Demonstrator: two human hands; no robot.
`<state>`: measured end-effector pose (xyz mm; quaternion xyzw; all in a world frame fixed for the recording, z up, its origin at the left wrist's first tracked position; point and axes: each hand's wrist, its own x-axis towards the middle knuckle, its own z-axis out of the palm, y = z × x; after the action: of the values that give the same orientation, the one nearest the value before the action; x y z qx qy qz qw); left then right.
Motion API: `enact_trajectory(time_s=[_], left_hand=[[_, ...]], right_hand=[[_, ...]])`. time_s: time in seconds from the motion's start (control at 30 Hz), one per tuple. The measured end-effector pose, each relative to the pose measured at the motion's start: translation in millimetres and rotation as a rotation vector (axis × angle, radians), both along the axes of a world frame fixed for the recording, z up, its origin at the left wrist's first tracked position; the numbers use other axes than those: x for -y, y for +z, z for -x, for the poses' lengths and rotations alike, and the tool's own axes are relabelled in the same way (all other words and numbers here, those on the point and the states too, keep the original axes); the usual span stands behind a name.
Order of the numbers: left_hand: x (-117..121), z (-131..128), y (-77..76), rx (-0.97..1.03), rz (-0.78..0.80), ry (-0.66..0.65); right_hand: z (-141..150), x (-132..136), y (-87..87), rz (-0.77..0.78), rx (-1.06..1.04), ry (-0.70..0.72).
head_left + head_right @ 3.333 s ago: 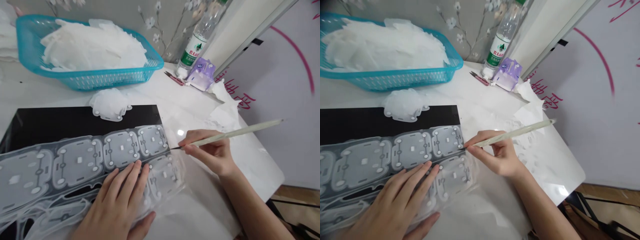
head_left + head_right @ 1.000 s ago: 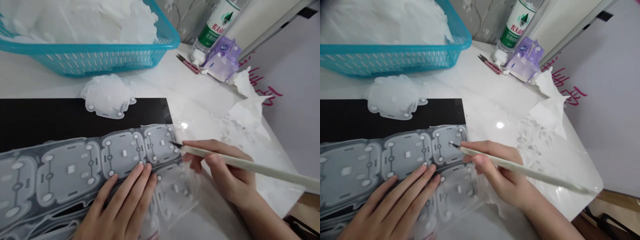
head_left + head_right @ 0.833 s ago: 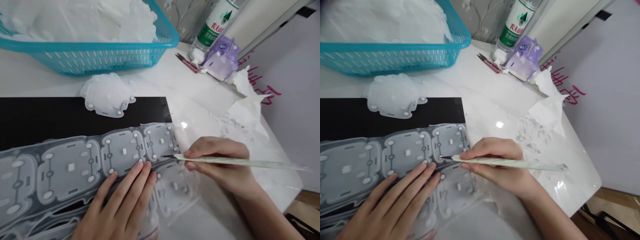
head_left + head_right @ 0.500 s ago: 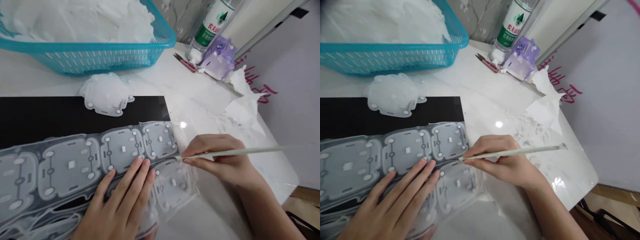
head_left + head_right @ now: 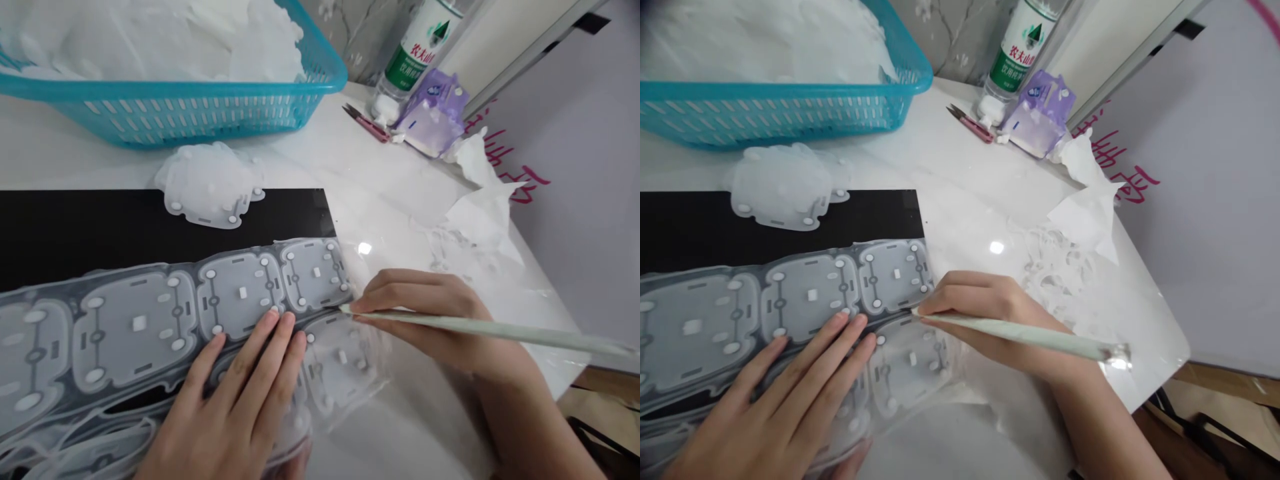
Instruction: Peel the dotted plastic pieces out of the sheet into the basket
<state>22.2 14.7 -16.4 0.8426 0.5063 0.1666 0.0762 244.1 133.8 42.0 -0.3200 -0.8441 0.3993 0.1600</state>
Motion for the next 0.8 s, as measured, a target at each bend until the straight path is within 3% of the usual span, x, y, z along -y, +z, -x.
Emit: enact_trajectory(time_s=[0.27,0.8], left_hand=[[-1.0,-2.6,2.5,0.003,-0.021,0.013],[-4.1,0.3,5.9,0.001,0.006,-0.01]], right_hand=[[-17.9,-6.4,9.5,-0.056,0.119,-0.068],[-13.2,-8.6,-0.9,0.042,-0.051,-0.18]])
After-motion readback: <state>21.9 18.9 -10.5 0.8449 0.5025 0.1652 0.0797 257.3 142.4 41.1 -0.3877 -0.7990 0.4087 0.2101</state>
